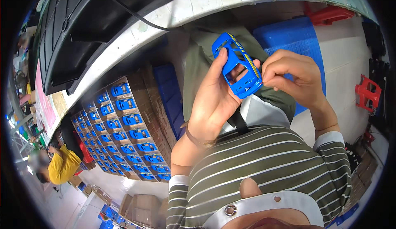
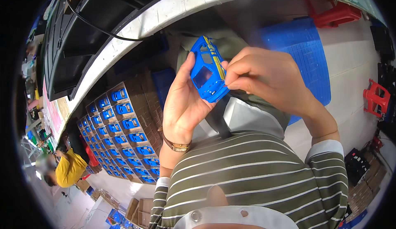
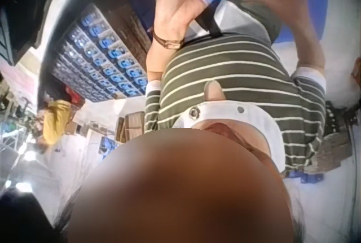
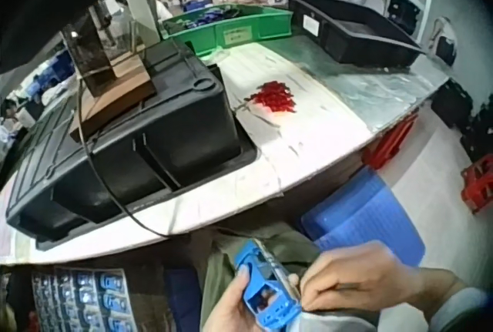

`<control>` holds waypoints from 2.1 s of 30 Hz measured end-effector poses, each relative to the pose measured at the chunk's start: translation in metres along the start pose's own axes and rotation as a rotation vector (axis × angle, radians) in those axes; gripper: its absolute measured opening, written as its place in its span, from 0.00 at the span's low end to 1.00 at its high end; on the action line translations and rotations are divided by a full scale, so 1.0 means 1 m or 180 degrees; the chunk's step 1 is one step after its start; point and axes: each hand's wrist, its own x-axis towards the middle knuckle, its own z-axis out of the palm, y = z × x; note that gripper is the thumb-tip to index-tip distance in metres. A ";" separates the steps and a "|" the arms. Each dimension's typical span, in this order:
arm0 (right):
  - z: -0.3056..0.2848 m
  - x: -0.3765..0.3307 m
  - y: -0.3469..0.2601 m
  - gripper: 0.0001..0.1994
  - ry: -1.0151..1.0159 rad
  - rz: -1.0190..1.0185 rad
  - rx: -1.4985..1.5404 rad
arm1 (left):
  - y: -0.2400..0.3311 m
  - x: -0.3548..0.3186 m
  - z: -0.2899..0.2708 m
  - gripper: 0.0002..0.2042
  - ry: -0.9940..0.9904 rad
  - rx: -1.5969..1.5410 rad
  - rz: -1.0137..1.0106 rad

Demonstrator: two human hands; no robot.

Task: The person attaches small components to toy car bodies by hand, heat-stakes them against a heated tool, and places the assembled car bodies into a tray.

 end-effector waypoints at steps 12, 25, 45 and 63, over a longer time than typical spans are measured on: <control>0.010 0.004 -0.002 0.05 0.0065 -0.0088 -0.0416 | -0.003 0.000 -0.005 0.16 0.0105 0.0152 0.0279; 0.017 0.007 -0.005 0.07 0.0263 -0.0085 -0.0517 | -0.004 -0.003 -0.006 0.15 0.0074 0.0503 0.0863; 0.029 0.014 0.012 0.07 0.0571 -0.0692 -0.0723 | 0.006 0.007 -0.024 0.19 -0.0347 -0.0408 0.0038; -0.026 0.010 0.071 0.39 -0.0829 -0.0588 -0.0429 | -0.019 -0.020 -0.028 0.25 -0.1027 -0.0877 -0.1541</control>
